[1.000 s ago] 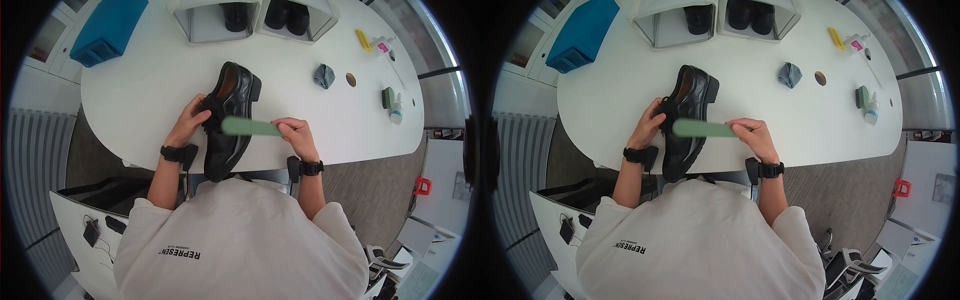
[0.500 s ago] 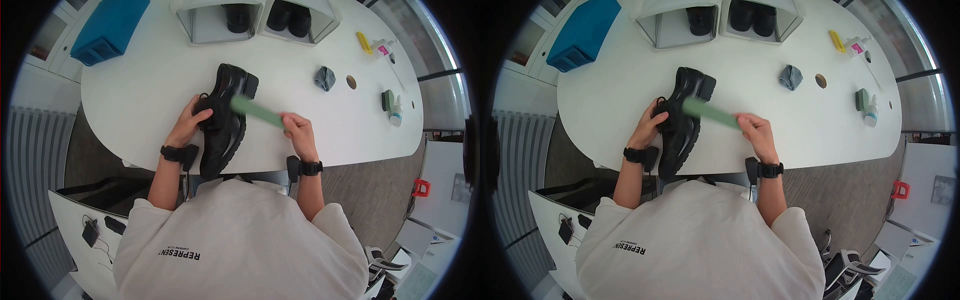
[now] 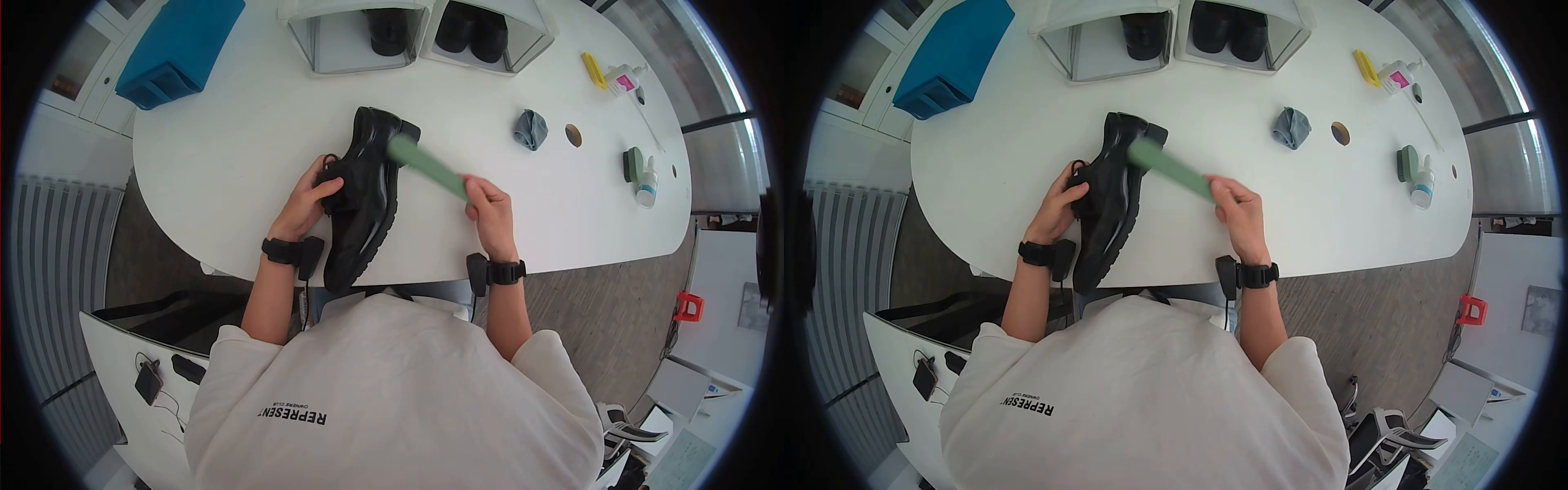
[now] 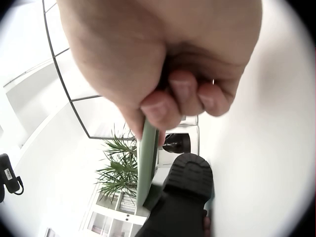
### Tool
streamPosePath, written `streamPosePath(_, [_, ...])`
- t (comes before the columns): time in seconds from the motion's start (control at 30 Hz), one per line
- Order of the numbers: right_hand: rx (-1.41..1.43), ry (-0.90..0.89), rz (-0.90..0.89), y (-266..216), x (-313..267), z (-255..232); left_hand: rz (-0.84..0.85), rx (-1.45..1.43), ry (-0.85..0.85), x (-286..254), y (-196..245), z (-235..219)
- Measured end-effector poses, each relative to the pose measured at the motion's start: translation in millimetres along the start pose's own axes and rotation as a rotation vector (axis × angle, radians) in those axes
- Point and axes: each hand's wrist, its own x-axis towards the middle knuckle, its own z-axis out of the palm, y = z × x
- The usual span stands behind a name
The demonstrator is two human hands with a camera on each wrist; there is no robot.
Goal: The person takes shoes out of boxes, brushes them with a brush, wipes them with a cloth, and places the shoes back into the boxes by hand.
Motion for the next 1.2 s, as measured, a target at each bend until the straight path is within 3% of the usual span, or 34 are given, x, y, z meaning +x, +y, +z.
streamPosePath(0.13, [0.088, 0.018, 0.028, 0.9, 8.4, -5.4, 0.011, 0.002, -0.011, 2.7, -2.8, -3.4])
streamPosePath(0.2, [0.056, -0.145, 0.040, 0.8, 7.4, -7.5, 0.020, 0.004, -0.018, 3.3, -3.9, -5.5])
streamPosePath(0.23, [0.056, -0.141, 0.040, 0.5, 9.1, -5.5, 0.033, 0.042, -0.030, 3.0, -3.1, -4.3])
streamPosePath(0.3, [0.218, 0.046, 0.035, 0.3, 16.0, 1.7, 0.043, 0.080, -0.042, 2.2, -3.6, -3.3])
streamPosePath(0.43, [0.292, 0.050, 0.070, -1.3, 23.1, -0.9, 0.049, 0.081, -0.063, 1.1, -3.9, -5.5])
streamPosePath(0.5, [0.265, -0.216, 0.137, -11.1, 20.6, -4.5, 0.047, 0.072, -0.066, 2.5, -4.3, -6.6])
streamPosePath(0.73, [0.301, 0.022, 0.148, -11.9, 30.4, 3.2, 0.098, 0.093, -0.111, 0.8, -2.8, -4.8])
streamPosePath(0.8, [0.340, -0.155, 0.121, -12.3, 26.7, -0.8, 0.131, 0.111, -0.137, 0.5, -3.5, -4.8])
streamPosePath(0.93, [0.333, -0.084, 0.120, -14.5, 24.8, 4.1, 0.131, 0.175, -0.161, 1.1, -6.3, -7.2])
streamPosePath(1.0, [0.254, -0.262, 0.128, -12.7, 22.1, 0.5, 0.126, 0.190, -0.176, 3.1, -5.9, -8.2])
streamPosePath(1.1, [0.148, -0.307, 0.060, -11.9, 15.5, 4.2, 0.131, 0.185, -0.174, 3.1, -6.0, -6.9])
streamPosePath(1.13, [0.147, -0.306, 0.061, -9.3, 15.5, 4.4, 0.122, 0.172, -0.174, 2.7, -4.3, -5.5])
streamPosePath(1.2, [0.234, -0.113, 0.021, -2.4, 17.6, 5.2, 0.115, 0.159, -0.169, 2.6, -4.3, -6.1])
